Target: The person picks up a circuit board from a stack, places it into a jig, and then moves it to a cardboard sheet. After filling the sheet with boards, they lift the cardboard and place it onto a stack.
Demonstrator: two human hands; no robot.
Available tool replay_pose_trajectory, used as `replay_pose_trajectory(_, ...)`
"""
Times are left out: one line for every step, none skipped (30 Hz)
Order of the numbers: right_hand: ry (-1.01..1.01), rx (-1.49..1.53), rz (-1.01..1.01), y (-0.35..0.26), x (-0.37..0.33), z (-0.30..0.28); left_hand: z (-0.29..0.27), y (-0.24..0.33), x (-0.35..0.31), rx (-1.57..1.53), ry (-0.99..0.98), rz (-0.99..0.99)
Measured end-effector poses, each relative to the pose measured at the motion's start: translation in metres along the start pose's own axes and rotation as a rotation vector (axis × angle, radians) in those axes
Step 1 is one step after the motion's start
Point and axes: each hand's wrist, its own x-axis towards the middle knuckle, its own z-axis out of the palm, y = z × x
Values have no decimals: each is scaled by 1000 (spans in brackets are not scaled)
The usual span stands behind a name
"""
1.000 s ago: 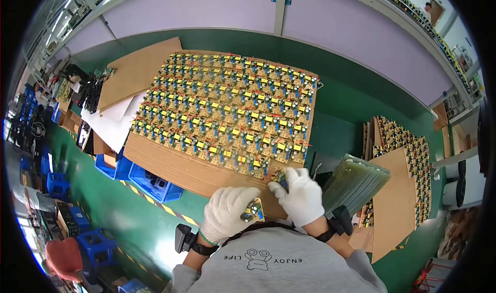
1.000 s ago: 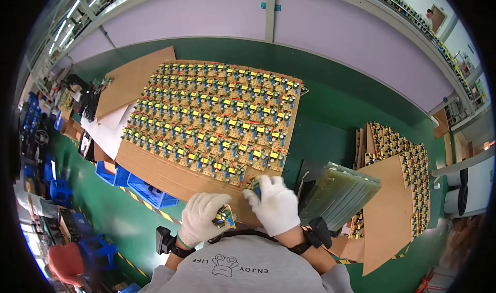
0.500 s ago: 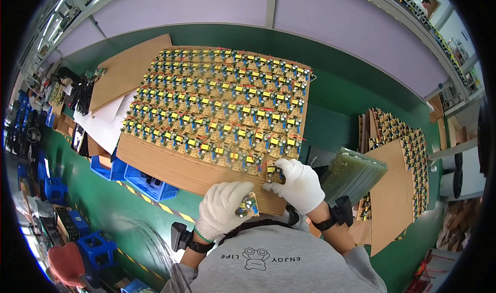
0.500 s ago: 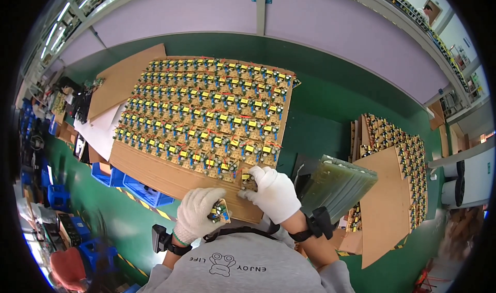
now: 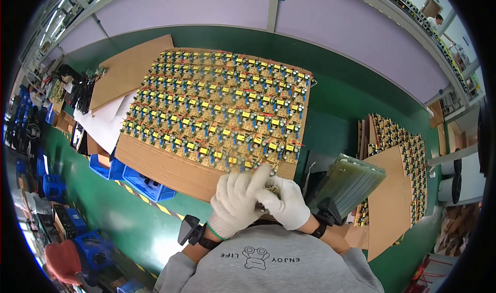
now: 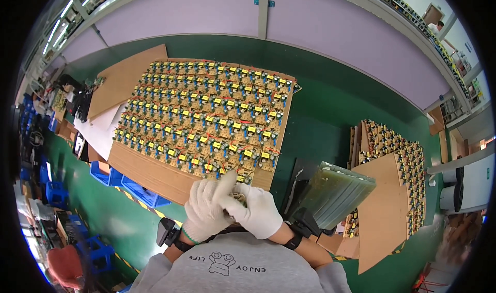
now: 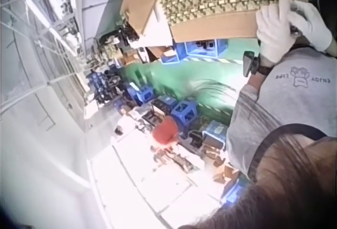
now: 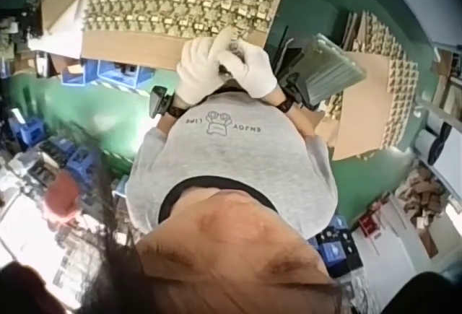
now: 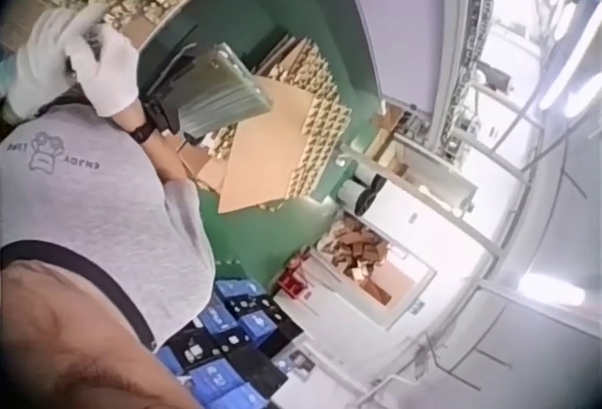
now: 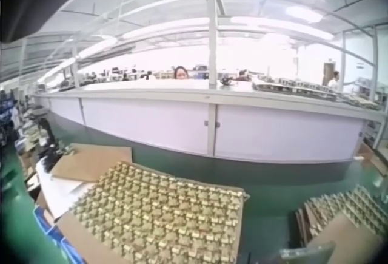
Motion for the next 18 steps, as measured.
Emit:
replay_pose_trajectory(2, -1, -1, -2, 0, 0, 0, -1, 2, 0, 1, 2)
replay_pose_trajectory(9, 72, 55, -6, 0, -2, 0, -2, 4, -43, 59, 40)
replay_pose_trajectory(17, 146, 112, -9, -1, -3, 0, -4, 5, -88, 115, 78)
replay_pose_trajectory(21, 148, 115, -9, -3, -4, 0, -5, 4, -91, 111, 81)
replay_pose_trajectory(-7, 175, 108, -9, -6, -5, 0, -5, 1, -132, 58, 78)
replay_pose_trajectory(-35, 203, 102, -7, -8, -6, 1, -5, 0, -173, 3, 74)
replay_pose_trajectory(-32, 211, 110, -2, -9, -7, 0, -5, -1, -174, -7, 75)
replay_pose_trajectory(-62, 216, 10, 7, -8, -9, -3, -4, -2, -311, -22, 86)
replay_pose_trajectory(-92, 221, -90, 16, -9, -12, -4, -3, -3, -448, -37, 93)
replay_pose_trajectory(-114, 712, 103, 25, -18, -20, 3, 4, -10, -739, 29, -148)
replay_pose_trajectory(-42, 552, -31, 29, -18, -22, 3, 0, -15, -738, 22, -150)
replay_pose_trajectory(48, 554, 5, 32, -19, -20, -1, -5, -19, -574, 7, -131)
replay_pose_trajectory(145, 552, 47, 36, -20, -18, -4, -9, -14, -417, -12, -109)
replay_pose_trajectory(205, 327, 99, 37, -15, -19, 0, -14, -8, -242, 103, -13)
replay_pose_trajectory(209, 327, 106, 41, -13, -15, 3, -18, -5, -247, 98, -13)
replay_pose_trajectory(292, -29, -51, 44, -7, -8, 4, -21, -2, -133, 95, 14)
replay_pose_trajectory(368, -387, -210, 49, -3, -4, 6, -24, -1, -20, 92, 42)
replay_pose_trajectory(450, -436, -205, 54, -2, -1, 16, -25, -2, -21, 114, 30)
